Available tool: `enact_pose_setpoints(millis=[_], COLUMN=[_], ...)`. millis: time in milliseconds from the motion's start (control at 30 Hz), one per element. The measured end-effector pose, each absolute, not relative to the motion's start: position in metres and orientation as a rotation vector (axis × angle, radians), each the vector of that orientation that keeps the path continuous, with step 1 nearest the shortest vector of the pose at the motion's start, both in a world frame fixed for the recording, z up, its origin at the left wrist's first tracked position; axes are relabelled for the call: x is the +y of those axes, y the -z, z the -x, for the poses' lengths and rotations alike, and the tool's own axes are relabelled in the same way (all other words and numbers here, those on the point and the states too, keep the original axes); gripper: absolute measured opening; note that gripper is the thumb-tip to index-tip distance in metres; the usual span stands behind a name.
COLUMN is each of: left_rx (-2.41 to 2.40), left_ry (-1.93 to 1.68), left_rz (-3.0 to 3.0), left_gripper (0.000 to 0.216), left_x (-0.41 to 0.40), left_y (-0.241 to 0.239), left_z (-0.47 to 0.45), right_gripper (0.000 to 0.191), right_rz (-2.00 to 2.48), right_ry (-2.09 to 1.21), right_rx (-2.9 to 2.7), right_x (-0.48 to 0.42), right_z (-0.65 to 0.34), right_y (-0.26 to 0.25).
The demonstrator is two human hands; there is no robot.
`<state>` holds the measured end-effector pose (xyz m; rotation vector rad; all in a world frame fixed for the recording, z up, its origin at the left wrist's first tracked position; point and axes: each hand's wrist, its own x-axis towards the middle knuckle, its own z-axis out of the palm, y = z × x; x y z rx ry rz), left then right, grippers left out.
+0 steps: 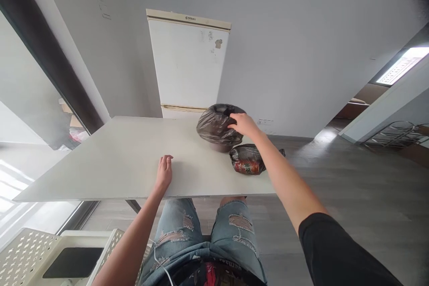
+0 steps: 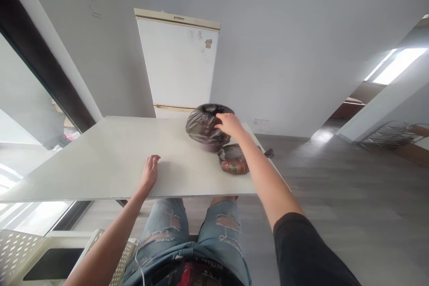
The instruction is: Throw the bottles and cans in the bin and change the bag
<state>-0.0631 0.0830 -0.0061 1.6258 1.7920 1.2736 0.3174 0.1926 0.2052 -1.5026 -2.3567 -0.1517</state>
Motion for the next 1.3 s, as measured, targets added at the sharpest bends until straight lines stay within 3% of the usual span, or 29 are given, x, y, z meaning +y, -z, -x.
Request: enact_pose_setpoints(millis=[267,433,533,633,767,1000,1167,1300], left_rx=[1.775,1.799,1.814,1.835,1.854,1.747,1.509,1.559], left_ry=[-1.099,-1.019,-0.930,-0.871,-0.851,-0.999,-1.242,-1.381], left_rz=[-1.735,-1.812,-1.929,-2.006,-2.058,-2.095,-2.050,-2.059], left_gripper=[0.032,0.031,0.034,0.034,0.033,0.031,0.027,0.039], left_x=[0.084,0.083,0.082,0.081,0.083,0.081,0.082,0.107], left_y=[0.006,0.005,0.007,0.010,0.013,0.012,0.012,0.016], left_z=[0.060,0.059,0.057,0.056,0.057,0.049,0.047,0.056], right_gripper=[0.034,0.063,0.050,0.044,0.044,0.037,0.047,0.037], right_rz=[1.810,1.611,1.490,1.671,1.836,1.545,1.193,0.904], right_ry=[0.162,0.245,0.335,0.157,-0.371,-0.529,-0.878,-1.044], right_rx=[-2.237,-2.084,-1.786,-1.656,-1.794,-1.866,-1.962,-2.094], right_x=[0.200,0.166,0.137,0.108,0.073,0.042,0.082,0.134], right_z=[-0.415,-0.426,-0.447,-0.485,-0.515,-0.411,-0.303,-0.236], right_y=[-0.197,-0.193,-0.175,-0.137,-0.074,-0.030,-0.028,-0.023])
